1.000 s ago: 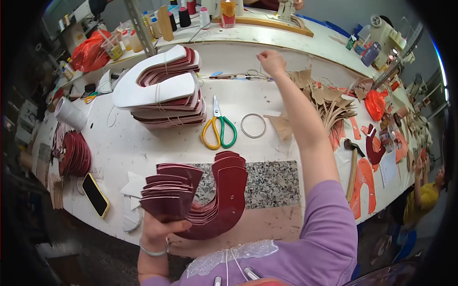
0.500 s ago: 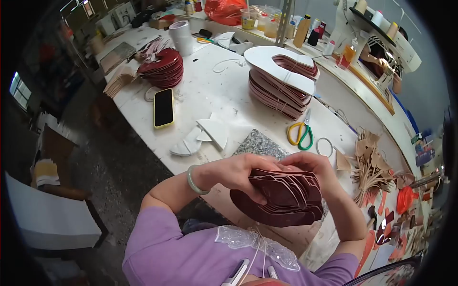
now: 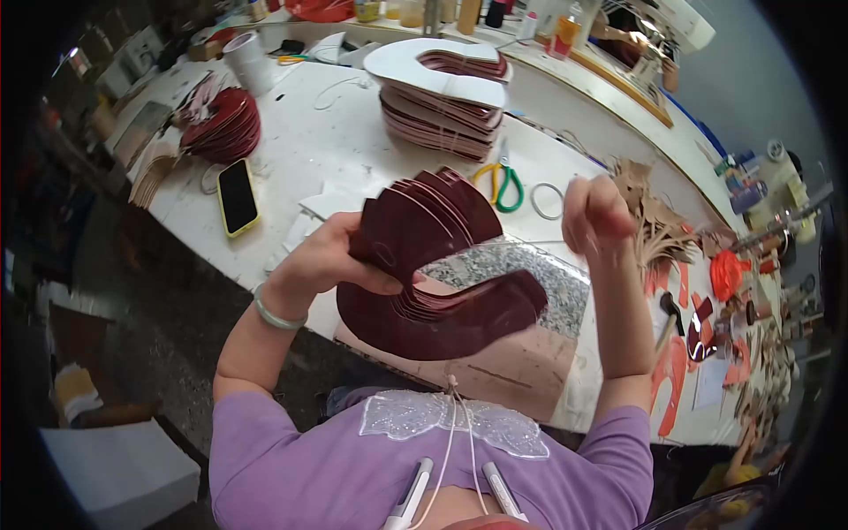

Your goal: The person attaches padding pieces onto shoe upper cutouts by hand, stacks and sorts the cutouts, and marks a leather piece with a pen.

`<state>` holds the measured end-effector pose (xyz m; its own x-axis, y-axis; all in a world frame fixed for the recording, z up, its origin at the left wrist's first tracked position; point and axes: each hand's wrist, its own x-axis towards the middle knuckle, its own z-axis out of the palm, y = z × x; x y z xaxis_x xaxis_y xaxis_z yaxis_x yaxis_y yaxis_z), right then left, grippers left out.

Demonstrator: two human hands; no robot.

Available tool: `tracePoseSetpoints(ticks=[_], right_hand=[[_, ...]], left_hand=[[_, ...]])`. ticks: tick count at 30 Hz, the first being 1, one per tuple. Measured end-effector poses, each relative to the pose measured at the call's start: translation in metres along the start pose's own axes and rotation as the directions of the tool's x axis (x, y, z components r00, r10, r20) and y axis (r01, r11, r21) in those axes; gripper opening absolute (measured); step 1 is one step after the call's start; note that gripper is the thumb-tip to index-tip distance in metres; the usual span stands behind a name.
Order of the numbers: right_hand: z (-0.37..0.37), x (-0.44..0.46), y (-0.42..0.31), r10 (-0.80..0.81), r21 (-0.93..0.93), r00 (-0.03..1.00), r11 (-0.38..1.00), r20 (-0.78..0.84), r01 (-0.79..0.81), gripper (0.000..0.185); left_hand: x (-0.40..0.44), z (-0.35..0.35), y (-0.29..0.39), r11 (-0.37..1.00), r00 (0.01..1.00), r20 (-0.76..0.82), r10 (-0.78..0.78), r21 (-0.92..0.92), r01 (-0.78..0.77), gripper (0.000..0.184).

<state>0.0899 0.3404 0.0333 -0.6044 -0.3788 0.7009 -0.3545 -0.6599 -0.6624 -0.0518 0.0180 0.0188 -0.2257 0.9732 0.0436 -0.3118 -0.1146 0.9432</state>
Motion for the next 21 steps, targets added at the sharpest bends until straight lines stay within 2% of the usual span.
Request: tracePoseSetpoints(ticks=[2,3,4,5,7,9,10,12,14,15,16,17,18,19,20,21], right_hand=[[0.035,0.022,0.007,0.038,-0.229,0.941,0.966,-0.337,-0.121,0.09],[0.031,0.023,0.012,0.084,-0.272,0.924,0.942,-0.373,-0.196,0.106],[0.024,0.024,0.014,0.128,-0.309,0.903,0.912,-0.411,-0.269,0.123],[0.02,0.026,0.014,0.119,-0.31,0.898,0.912,-0.424,-0.267,0.123],[0.014,0.032,0.01,0.264,-0.615,0.893,0.652,-0.364,-0.443,0.136],[0.006,0.032,0.01,0.247,-0.682,0.859,0.528,-0.447,-0.507,0.148],[0.011,0.039,0.012,0.238,-0.687,0.86,0.523,-0.451,-0.505,0.148],[0.032,0.05,0.024,0.131,-0.958,0.976,0.205,-0.175,-0.199,0.138],[0.077,0.077,0.034,0.113,-0.979,0.974,0.032,-0.198,-0.203,0.114],[0.102,0.082,0.035,0.113,-0.979,0.974,0.026,-0.197,-0.201,0.114],[0.129,0.082,0.04,0.272,-0.992,0.962,0.114,-0.021,-0.054,0.094],[0.142,0.082,0.043,0.403,-0.971,0.9,0.225,0.166,0.078,0.075],[0.138,0.069,0.039,0.316,-0.892,0.923,0.447,0.219,0.058,0.06],[0.127,0.049,0.035,0.22,-0.762,0.943,0.646,0.252,0.053,0.045],[0.106,0.034,0.041,-0.067,-0.447,0.982,0.883,0.176,0.141,0.037],[0.096,0.016,0.045,-0.23,-0.196,0.96,0.961,-0.163,0.197,0.04]], left_hand=[[0.004,0.0,0.003,1.0,0.999,-0.038,0.025,0.019,-0.024,0.053],[0.008,0.004,0.005,1.0,1.0,-0.023,0.016,0.017,-0.015,0.053],[0.013,0.008,0.008,0.993,1.0,-0.02,0.023,0.12,-0.02,0.057],[0.017,0.012,0.011,0.975,0.999,-0.016,0.029,0.222,-0.025,0.06],[0.024,0.018,0.015,0.906,0.999,-0.003,0.049,0.421,-0.043,0.067],[0.028,0.018,0.016,0.908,0.999,0.028,0.025,0.418,-0.034,0.07],[0.03,0.016,0.016,0.911,0.999,0.044,0.005,0.413,-0.022,0.074],[0.03,0.016,0.009,0.922,0.997,0.065,-0.046,0.387,0.017,0.081],[0.036,0.015,-0.001,0.926,0.997,0.022,-0.068,0.373,0.054,0.081],[0.044,0.014,-0.004,0.928,0.998,-0.024,-0.065,0.366,0.069,0.08],[0.05,0.013,-0.009,0.931,0.995,-0.073,-0.067,0.354,0.089,0.08],[0.051,0.012,-0.012,0.933,0.99,-0.124,-0.072,0.343,0.111,0.08],[0.05,0.009,-0.014,0.931,0.99,-0.126,-0.07,0.347,0.11,0.08],[0.047,0.006,-0.016,0.976,0.985,-0.17,-0.025,0.209,0.061,0.077],[0.043,0.003,-0.018,0.998,0.976,-0.219,0.016,0.069,-0.001,0.075],[0.039,0.001,-0.019,0.995,0.962,-0.269,0.049,-0.068,-0.07,0.072]])
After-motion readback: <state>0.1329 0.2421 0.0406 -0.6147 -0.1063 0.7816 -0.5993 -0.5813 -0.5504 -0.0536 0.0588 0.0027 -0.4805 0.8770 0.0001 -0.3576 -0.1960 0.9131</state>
